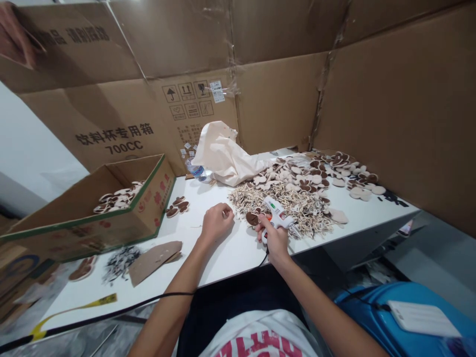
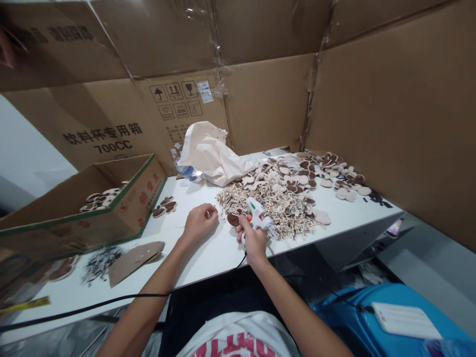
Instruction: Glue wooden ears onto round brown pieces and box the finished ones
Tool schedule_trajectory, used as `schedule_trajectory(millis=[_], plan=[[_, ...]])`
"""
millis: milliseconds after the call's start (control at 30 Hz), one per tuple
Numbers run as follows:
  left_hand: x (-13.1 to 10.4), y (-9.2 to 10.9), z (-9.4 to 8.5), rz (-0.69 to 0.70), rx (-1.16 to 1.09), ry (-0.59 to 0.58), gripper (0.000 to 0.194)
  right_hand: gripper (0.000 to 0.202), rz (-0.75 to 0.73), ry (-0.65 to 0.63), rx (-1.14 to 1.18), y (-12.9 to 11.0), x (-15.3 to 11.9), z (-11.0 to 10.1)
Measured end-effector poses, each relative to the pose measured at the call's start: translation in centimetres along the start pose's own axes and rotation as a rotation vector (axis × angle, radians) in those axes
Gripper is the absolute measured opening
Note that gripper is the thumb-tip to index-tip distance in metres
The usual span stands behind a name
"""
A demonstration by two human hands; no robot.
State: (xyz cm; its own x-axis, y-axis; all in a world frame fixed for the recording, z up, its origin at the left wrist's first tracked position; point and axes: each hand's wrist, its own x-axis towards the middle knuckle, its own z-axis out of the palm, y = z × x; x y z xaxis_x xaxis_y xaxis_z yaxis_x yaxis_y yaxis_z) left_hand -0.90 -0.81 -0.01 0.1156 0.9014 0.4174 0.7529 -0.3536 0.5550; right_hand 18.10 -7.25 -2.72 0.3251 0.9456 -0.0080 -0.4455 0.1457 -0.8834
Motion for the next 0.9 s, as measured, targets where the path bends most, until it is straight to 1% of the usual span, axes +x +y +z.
schedule_trajectory(millis=[67, 167, 300, 467, 633, 700, 733, 800, 900], plan=[[-0.1, -0.4, 0.1, 0.042, 0.097, -0.063, 0.011, 0.040, 0.005, 0.004, -0.003, 0.1, 0.0, 0.0], [-0.2, -0.7, 0.2, 0.095, 0.139, -0.129, 0.015, 0.041, 0.012, 0.003, 0.007, 0.1, 0.0, 0.0], [-0.2, -0.8, 0.4, 0.137, 0.158, -0.142, 0.018, 0.039, 0.001, -0.003, 0.015, 0.1, 0.0, 0.1], [-0.1, -1.1, 0.6, 0.147, 0.171, -0.172, 0.018, 0.037, 0.001, 0.000, 0.020, 0.1, -0.1, 0.1], [-0.1, -1.1, 0.8, 0.175, 0.178, -0.127, 0.019, 0.040, 0.000, 0.002, 0.022, 0.1, 0.0, 0.1], [0.0, -1.0, 0.8, 0.125, 0.114, -0.083, 0.018, 0.040, 0.000, 0.005, 0.017, 0.1, 0.0, 0.1], [0.0, -0.9, 0.8, 0.080, 0.047, -0.064, 0.017, 0.040, 0.000, 0.007, 0.017, 0.1, 0.0, 0.0], [0.2, -0.6, 0.7, -0.034, -0.179, -0.051, 0.019, 0.040, 0.006, 0.008, 0.022, 0.2, 0.0, 0.0], [0.5, 0.0, 0.4, -0.169, -0.580, -0.107, 0.029, 0.041, 0.022, 0.008, 0.032, 0.4, 0.1, 0.0]])
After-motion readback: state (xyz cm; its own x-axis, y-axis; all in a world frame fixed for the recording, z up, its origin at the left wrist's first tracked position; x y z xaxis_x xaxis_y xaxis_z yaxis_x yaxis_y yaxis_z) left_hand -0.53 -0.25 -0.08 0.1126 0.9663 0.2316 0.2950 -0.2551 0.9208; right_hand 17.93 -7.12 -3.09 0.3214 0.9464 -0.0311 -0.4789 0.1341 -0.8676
